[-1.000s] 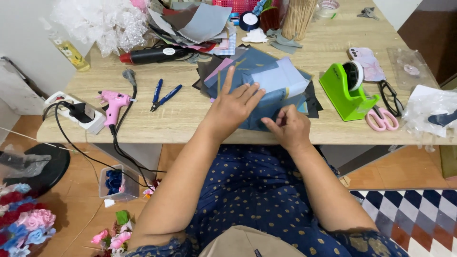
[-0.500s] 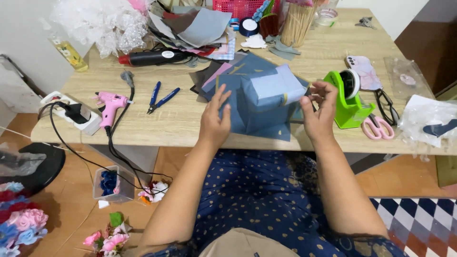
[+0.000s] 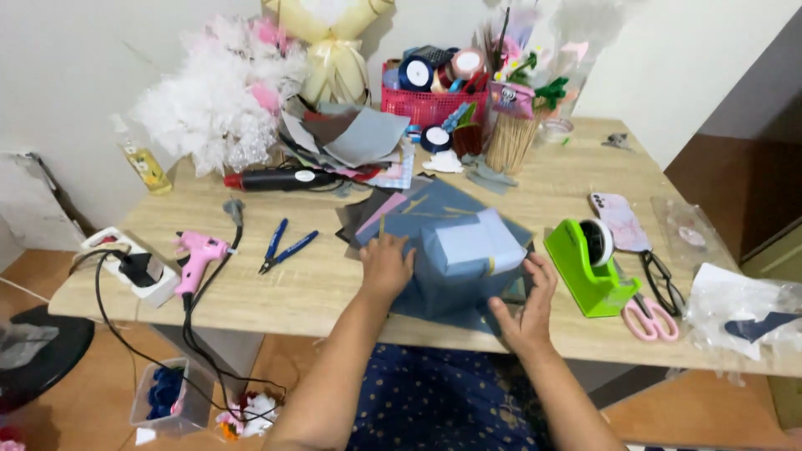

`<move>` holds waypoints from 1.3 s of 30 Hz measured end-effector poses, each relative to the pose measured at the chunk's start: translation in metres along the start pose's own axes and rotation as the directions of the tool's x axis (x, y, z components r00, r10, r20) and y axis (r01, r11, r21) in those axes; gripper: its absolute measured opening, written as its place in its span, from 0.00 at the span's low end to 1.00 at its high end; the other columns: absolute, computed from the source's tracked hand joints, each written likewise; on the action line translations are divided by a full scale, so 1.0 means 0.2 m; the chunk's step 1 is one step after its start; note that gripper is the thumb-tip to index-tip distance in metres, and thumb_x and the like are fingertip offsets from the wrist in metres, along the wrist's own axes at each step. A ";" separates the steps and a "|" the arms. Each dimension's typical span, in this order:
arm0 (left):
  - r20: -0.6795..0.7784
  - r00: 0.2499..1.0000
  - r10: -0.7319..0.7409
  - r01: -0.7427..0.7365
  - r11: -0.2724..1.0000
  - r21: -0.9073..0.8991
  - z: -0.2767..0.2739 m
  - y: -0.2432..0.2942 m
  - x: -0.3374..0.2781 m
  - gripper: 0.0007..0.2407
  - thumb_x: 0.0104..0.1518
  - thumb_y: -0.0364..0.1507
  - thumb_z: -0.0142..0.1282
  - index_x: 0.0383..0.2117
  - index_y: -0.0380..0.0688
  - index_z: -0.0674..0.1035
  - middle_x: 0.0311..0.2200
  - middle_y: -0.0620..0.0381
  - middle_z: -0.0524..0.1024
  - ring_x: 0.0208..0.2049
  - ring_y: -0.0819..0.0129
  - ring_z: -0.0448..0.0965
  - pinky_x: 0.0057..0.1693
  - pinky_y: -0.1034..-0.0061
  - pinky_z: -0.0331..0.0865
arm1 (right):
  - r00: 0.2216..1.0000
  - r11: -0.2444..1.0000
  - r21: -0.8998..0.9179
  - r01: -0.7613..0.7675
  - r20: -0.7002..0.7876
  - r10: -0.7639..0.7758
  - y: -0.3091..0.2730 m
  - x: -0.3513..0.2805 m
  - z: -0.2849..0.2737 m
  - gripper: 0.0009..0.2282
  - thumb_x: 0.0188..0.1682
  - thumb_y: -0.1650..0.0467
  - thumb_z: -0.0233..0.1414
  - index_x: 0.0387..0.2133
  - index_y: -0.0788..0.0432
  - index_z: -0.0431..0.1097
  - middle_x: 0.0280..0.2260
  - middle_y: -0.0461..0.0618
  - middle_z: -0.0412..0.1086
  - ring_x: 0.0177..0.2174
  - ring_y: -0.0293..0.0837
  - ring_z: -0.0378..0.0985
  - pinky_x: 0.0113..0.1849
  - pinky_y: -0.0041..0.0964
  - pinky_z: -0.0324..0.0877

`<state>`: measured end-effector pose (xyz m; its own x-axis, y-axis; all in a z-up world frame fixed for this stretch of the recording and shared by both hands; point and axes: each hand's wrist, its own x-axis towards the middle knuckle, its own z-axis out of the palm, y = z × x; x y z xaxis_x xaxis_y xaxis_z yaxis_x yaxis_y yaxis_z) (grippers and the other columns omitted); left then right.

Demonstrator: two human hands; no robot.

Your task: The person wraps a small box with blue paper, folding the edges and securing them with tape. They then wrap a second box with the same paper and tape, folding and taping the edges to complete the wrapping.

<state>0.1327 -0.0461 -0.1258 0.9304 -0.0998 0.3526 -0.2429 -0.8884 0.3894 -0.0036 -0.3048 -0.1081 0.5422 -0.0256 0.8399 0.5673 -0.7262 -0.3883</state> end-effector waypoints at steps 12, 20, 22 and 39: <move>-0.067 0.998 0.000 -0.021 0.953 -0.302 0.00 0.05 -0.19 0.19 0.60 0.23 0.53 0.60 0.48 0.74 0.45 0.51 0.80 0.52 0.54 0.72 0.62 0.50 0.47 | 0.918 0.932 0.170 -0.321 0.300 0.261 -0.10 -0.02 -0.04 0.48 0.43 0.59 0.66 0.67 0.65 0.38 0.61 0.76 0.57 0.58 0.75 0.63 0.59 0.70 0.59; -0.238 0.971 0.001 -0.071 0.955 -0.287 0.12 -0.04 -0.22 0.10 0.59 0.28 0.58 0.46 0.54 0.82 0.37 0.66 0.80 0.43 0.71 0.78 0.60 0.63 0.50 | 0.815 0.895 -0.042 -0.444 0.397 0.423 -0.10 0.01 -0.06 0.49 0.37 0.56 0.66 0.69 0.52 0.40 0.63 0.64 0.59 0.60 0.64 0.64 0.62 0.59 0.59; -0.241 0.970 0.014 -0.085 0.954 -0.287 0.11 -0.04 -0.23 0.09 0.58 0.27 0.58 0.43 0.53 0.82 0.37 0.65 0.80 0.43 0.71 0.78 0.59 0.64 0.50 | 0.805 0.885 -0.044 -0.463 0.398 0.441 -0.13 0.02 -0.07 0.49 0.38 0.56 0.66 0.69 0.52 0.40 0.64 0.63 0.59 0.61 0.62 0.64 0.62 0.58 0.59; -0.284 0.959 0.023 -0.127 0.927 -0.354 0.06 -0.01 -0.27 0.05 0.58 0.26 0.58 0.37 0.51 0.83 0.36 0.60 0.82 0.44 0.65 0.81 0.61 0.65 0.53 | 0.799 0.874 -0.010 -0.485 0.401 0.448 -0.17 0.03 -0.08 0.47 0.39 0.59 0.67 0.69 0.55 0.44 0.61 0.63 0.62 0.61 0.63 0.63 0.62 0.59 0.59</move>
<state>0.0865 -0.0450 -0.1558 0.8084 0.0111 0.5885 -0.4404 -0.6519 0.6173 -0.0293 -0.2923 -0.0836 0.9361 -0.0701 0.3446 0.2265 -0.6295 -0.7432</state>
